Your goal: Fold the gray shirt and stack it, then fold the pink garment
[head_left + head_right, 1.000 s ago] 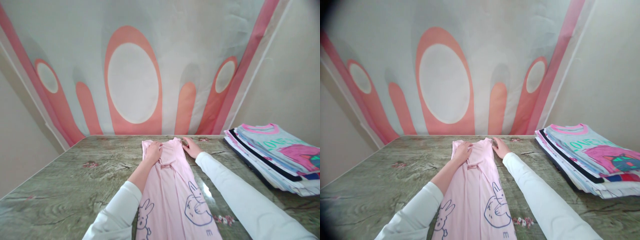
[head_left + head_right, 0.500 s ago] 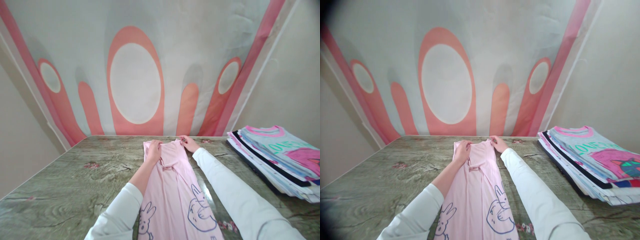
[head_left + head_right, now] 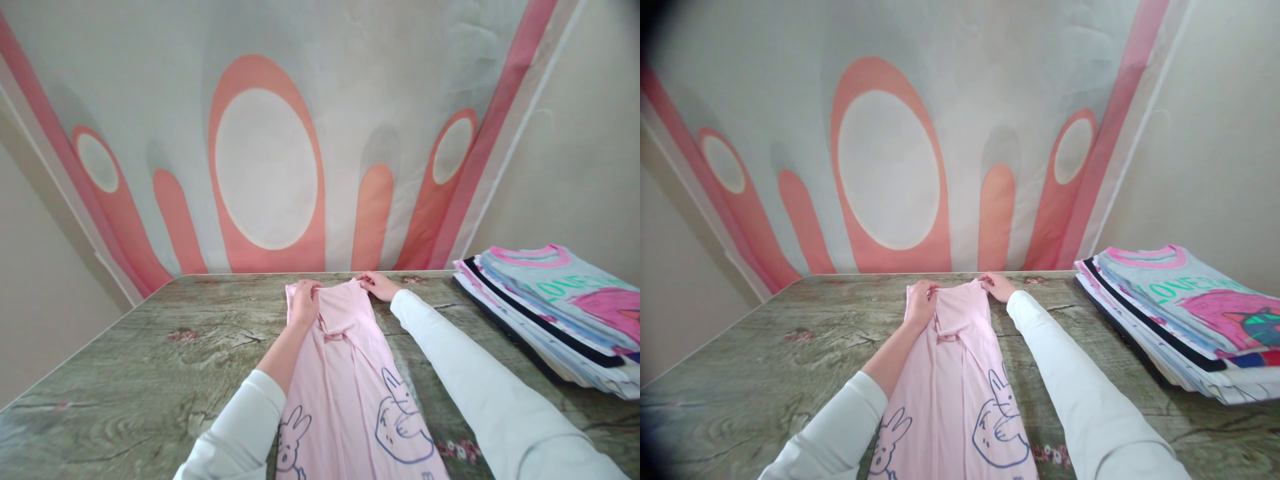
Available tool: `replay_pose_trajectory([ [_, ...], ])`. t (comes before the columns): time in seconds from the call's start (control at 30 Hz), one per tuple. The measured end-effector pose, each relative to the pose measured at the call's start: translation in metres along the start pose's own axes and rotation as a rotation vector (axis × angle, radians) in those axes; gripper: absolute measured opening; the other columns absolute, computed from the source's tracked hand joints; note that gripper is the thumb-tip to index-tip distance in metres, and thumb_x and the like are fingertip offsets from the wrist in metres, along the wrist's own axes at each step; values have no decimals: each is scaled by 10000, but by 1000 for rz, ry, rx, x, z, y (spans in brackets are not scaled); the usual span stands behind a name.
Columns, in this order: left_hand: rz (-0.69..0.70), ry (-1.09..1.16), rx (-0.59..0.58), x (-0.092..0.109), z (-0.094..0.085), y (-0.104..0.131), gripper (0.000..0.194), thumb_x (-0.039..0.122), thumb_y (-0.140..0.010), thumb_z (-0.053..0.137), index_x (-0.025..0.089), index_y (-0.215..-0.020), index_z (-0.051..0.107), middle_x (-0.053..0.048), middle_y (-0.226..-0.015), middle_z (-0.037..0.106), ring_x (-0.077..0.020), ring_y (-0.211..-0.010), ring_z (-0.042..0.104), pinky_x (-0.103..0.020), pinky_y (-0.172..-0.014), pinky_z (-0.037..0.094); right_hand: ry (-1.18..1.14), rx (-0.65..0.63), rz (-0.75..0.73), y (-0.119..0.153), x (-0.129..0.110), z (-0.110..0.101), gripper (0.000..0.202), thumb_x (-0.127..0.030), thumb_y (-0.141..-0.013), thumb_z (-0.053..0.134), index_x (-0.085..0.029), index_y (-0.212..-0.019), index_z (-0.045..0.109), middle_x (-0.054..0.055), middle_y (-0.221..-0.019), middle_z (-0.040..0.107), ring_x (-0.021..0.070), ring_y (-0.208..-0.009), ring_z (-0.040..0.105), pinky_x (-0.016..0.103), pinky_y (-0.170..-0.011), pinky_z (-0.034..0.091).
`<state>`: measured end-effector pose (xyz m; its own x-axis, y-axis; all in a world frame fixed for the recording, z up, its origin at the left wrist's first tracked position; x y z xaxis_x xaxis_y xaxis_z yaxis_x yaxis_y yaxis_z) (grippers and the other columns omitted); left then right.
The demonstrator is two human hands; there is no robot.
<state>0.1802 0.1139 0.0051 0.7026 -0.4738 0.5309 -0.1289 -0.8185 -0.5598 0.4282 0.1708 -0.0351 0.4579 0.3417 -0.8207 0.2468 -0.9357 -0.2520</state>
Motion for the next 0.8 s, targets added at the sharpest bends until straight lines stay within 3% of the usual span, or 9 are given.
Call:
replay_pose_trajectory([
  [0.23, -12, -4, -28, 2, 2, 1, 251, 28, -748, 445, 170, -870, 611, -57, -939, 565, -175, -934, 540, -297, -858, 444, -107, 3, 32, -3, 6, 0, 239, -161, -759, 569, -154, -997, 574, 47, -902, 646, 123, -777, 590, 303, -771, 473],
  [0.4, -4, 0, -61, 4, 5, 4, 239, 47, -752, 461, 175, -895, 604, -54, -988, 536, -148, -851, 564, -253, -788, 468, -145, -32, 49, -4, 5, 1, 202, -169, -753, 587, -142, -953, 596, 53, -854, 655, 130, -734, 593, 315, -756, 478],
  [0.8, 1, 32, -103, 9, 6, 8, 214, 73, -789, 459, 182, -923, 585, -58, -1045, 500, -139, -876, 572, -221, -730, 489, -166, -10, 79, -3, 5, -1, 191, -131, -737, 587, -142, -927, 603, 35, -816, 644, 118, -715, 570, 294, -744, 467],
])
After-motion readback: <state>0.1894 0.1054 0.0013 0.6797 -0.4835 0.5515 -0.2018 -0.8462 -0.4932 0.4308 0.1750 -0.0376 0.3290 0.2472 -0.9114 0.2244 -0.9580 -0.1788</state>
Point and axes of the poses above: each hand's wrist, its own y-axis away from the middle knuckle, its own z-axis out of the palm, x = y × z, the point moved 3 cm from there along -y, towards the middle knuckle
